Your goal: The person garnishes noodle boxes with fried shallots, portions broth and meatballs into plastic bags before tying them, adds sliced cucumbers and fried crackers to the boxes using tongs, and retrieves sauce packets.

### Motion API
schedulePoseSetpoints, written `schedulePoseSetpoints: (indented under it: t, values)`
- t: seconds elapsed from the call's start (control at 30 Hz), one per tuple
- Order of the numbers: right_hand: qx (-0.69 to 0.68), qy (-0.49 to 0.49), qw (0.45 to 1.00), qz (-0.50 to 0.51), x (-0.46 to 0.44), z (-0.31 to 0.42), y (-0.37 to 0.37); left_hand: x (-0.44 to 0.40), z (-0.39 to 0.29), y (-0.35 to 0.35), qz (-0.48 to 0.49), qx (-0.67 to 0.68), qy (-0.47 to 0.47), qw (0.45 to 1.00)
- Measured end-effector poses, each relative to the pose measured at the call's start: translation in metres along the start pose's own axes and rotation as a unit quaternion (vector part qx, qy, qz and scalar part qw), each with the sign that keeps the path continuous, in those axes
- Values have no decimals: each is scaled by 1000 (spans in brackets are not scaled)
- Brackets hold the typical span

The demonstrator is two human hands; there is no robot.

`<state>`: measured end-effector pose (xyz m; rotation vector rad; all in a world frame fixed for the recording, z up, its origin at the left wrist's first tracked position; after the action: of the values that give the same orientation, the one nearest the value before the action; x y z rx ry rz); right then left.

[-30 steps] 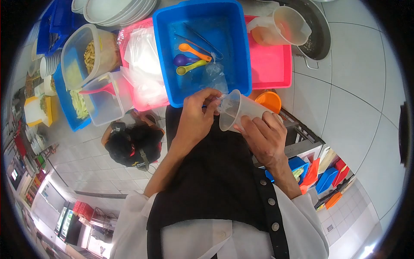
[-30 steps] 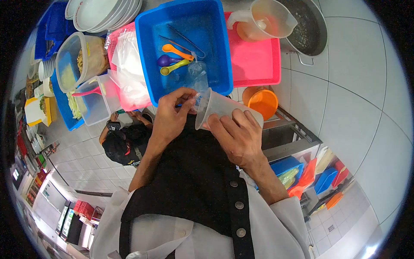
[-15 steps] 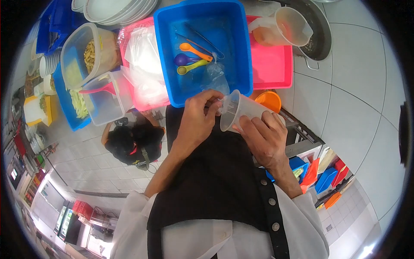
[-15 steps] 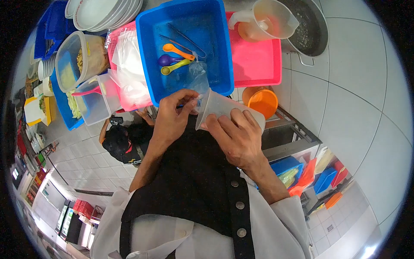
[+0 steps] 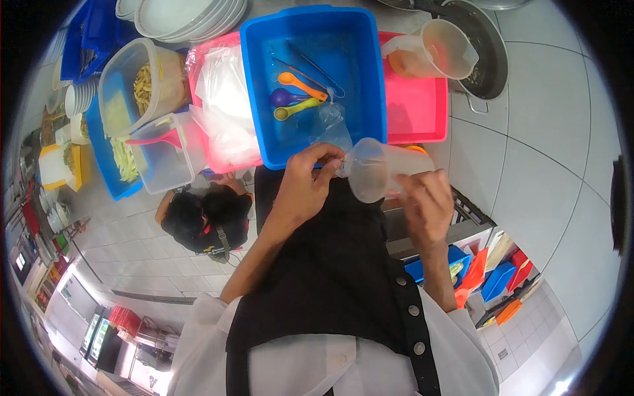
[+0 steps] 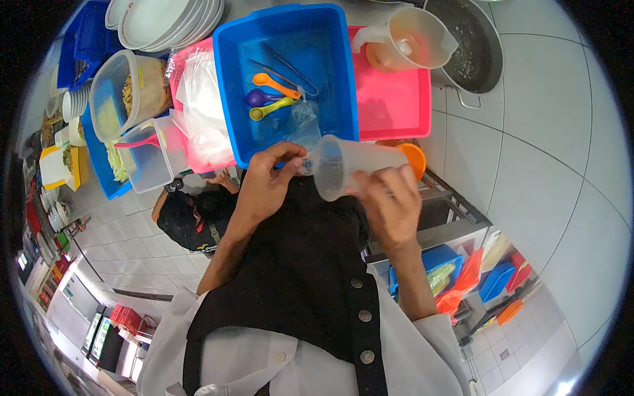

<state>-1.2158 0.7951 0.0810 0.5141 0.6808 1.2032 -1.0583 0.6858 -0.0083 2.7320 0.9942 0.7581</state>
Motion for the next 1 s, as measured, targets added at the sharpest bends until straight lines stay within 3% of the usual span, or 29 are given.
schedulePoseSetpoints:
  t: [0.13,0.2,0.3,0.37,0.43,0.47,0.57,0.63,0.7,0.73,0.8,0.93,1.0]
  values:
    - [-10,-91,990,-104,22,-42,23,-2,6,0,-20,98,4,995]
    - [-113,-246,915,-300,40,-83,27,-2,3,4,-10,110,50,993]
    - [-157,-262,890,-339,43,-125,6,-2,4,6,-15,115,31,993]
    - [-153,-244,901,-323,55,-146,-9,-1,2,7,-9,115,35,993]
    - [-166,-296,890,-305,52,-144,-18,1,0,9,-6,116,41,992]
    - [89,-143,936,-309,45,-121,-11,2,-1,9,-13,129,41,991]
    - [64,-84,968,-226,24,-62,-23,6,0,9,-12,152,55,987]
    - [-208,-216,953,-39,-6,-29,-57,10,0,4,11,164,70,984]
    - [-343,-261,902,-28,-9,-22,-90,13,-6,7,-2,149,78,986]
    - [-344,-261,902,-26,-7,-22,-91,16,-9,9,-4,149,79,986]
    - [-288,-272,918,-23,-5,-22,-90,21,-15,19,-49,-52,42,997]
    - [-244,-270,931,-24,-9,-3,-69,38,-27,24,-120,-108,20,987]
    - [-183,-214,959,16,-13,7,-66,45,-33,27,-158,-162,-17,974]
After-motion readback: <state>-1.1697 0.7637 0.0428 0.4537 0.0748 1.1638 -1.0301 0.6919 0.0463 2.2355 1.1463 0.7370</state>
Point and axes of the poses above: each hand's wrist, its own x-axis away from the middle knuckle, its own y-axis out of the back of the hand, z = x × y, the point moved 4 cm from there along -x, towards the middle knuckle, and after that the axes turned 14 degrees about -x, right-handed, at the moved point
